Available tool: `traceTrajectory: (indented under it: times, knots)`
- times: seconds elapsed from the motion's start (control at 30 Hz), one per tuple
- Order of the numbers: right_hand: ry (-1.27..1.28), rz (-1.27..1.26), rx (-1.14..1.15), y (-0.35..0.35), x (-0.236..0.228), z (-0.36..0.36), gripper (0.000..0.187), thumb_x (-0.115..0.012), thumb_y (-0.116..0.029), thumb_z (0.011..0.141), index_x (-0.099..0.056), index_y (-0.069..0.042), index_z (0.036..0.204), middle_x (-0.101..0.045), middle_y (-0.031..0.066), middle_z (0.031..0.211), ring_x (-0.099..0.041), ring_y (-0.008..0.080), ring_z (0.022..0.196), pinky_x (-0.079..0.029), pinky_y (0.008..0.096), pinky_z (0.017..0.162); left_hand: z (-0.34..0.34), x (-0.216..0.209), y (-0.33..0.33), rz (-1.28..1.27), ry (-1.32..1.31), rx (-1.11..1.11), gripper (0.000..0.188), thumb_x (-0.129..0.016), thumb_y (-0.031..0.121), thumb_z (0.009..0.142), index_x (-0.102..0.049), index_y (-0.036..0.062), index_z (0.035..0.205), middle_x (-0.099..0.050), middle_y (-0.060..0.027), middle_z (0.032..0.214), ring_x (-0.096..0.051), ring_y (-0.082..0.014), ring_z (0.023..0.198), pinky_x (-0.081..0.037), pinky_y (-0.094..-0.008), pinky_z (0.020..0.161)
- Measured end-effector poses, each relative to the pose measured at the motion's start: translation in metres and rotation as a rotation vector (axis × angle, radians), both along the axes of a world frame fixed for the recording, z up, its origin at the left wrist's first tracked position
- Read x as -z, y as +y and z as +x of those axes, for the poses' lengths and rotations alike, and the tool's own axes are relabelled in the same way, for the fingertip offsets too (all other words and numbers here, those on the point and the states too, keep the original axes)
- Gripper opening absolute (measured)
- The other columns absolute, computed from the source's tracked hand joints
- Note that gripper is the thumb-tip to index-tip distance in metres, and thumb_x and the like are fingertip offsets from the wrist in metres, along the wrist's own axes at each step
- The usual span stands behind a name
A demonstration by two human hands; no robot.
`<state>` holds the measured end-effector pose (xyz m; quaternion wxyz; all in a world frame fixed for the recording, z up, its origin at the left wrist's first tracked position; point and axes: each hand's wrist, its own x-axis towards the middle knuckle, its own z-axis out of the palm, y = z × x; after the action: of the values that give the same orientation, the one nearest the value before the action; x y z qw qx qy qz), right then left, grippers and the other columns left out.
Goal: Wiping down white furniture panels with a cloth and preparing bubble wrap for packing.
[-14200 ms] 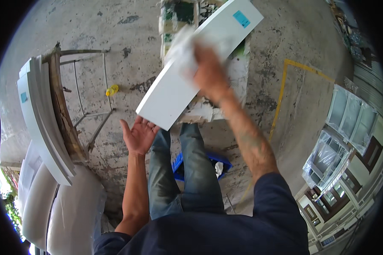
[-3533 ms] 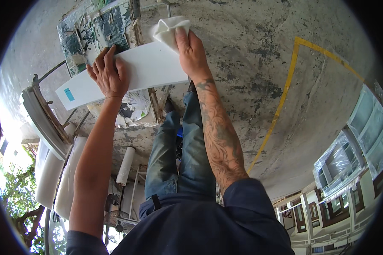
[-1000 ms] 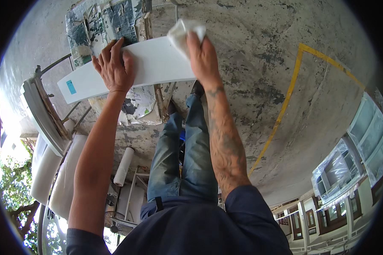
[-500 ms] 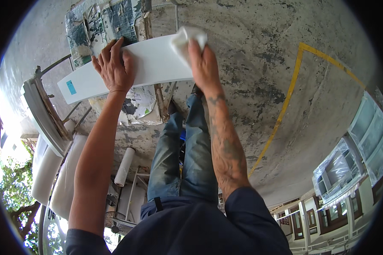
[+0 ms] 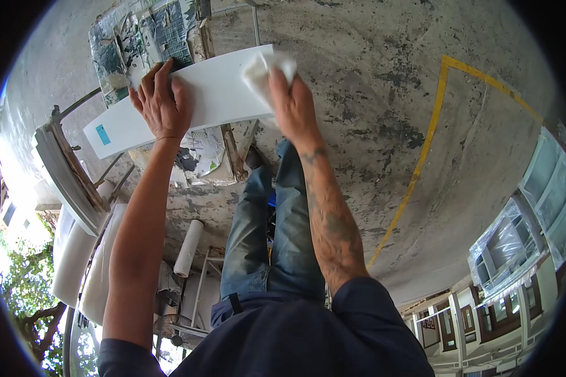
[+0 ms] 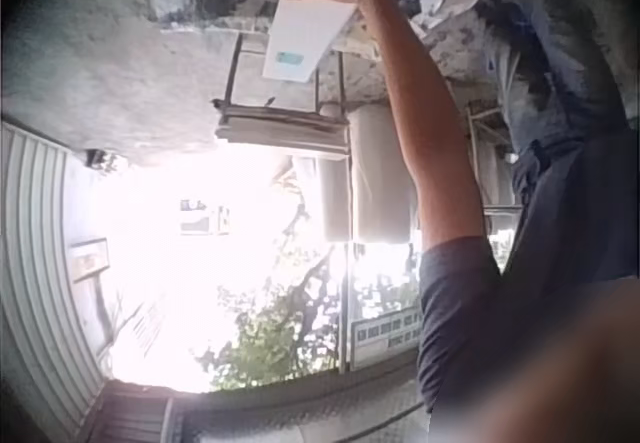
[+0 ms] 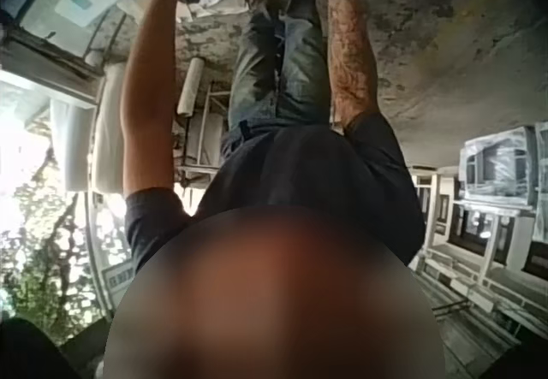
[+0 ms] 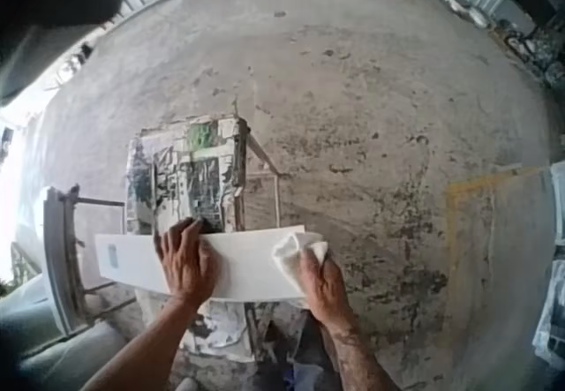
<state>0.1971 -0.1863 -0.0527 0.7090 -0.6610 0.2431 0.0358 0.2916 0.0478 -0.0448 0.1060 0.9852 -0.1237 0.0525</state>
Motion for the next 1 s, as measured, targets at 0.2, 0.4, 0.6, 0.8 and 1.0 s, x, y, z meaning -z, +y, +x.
traceTrajectory:
  times: [0.2, 0.4, 0.6, 0.8, 1.0]
  knots:
    - [-0.038, -0.085, 0.007, -0.011, 0.004, 0.032, 0.047, -0.048, -0.042, 0.105, -0.063, 0.001, 0.113, -0.068, 0.0097, 0.093, -0.064, 0.0188, 0.083, -0.051, 0.0338, 0.071, 0.001, 0.003, -0.008, -0.072, 0.02, -0.002, 0.04, -0.05, 0.034, 0.092, -0.063, 0.0222, 0.128, -0.058, -0.0037, 0.128, -0.049, -0.0267, 0.128, -0.007, -0.0546, 0.119]
    - [-0.008, -0.029, 0.074, 0.015, -0.002, -0.053, 0.048, -0.047, -0.042, 0.105, -0.061, 0.002, 0.12, -0.068, 0.0114, 0.099, -0.065, 0.0195, 0.088, -0.052, 0.0336, 0.073, 0.0, 0.0, -0.001, -0.045, 0.016, -0.008, 0.041, -0.051, 0.034, 0.091, -0.063, 0.0216, 0.128, -0.058, -0.0039, 0.128, -0.049, -0.0268, 0.128, -0.007, -0.0533, 0.119]
    - [-0.008, -0.023, -0.053, -0.017, 0.007, 0.042, 0.051, -0.045, -0.044, 0.105, -0.062, 0.002, 0.119, -0.068, 0.011, 0.095, -0.065, 0.0189, 0.087, -0.052, 0.0328, 0.071, 0.0, 0.004, -0.005, -0.06, 0.012, 0.006, 0.041, -0.051, 0.033, 0.091, -0.063, 0.0215, 0.129, -0.058, -0.004, 0.128, -0.049, -0.0266, 0.127, -0.008, -0.0535, 0.119]
    - [-0.01, -0.031, 0.095, 0.015, 0.006, -0.019, 0.05, -0.046, -0.043, 0.105, -0.062, 0.002, 0.12, -0.069, 0.0121, 0.096, -0.066, 0.0192, 0.088, -0.052, 0.0337, 0.073, 0.003, 0.001, 0.005, -0.056, -0.005, 0.018, 0.041, -0.05, 0.034, 0.092, -0.063, 0.0214, 0.129, -0.058, -0.0045, 0.129, -0.049, -0.0266, 0.127, -0.007, -0.0533, 0.119]
    - [-0.014, -0.008, 0.075, 0.01, 0.004, -0.02, 0.049, -0.047, -0.043, 0.105, -0.062, 0.002, 0.12, -0.069, 0.0113, 0.096, -0.065, 0.0188, 0.086, -0.052, 0.0334, 0.073, 0.003, 0.001, 0.002, -0.035, -0.003, 0.01, 0.041, -0.05, 0.034, 0.092, -0.063, 0.0215, 0.129, -0.058, -0.0049, 0.128, -0.05, -0.0264, 0.127, -0.008, -0.0534, 0.119]
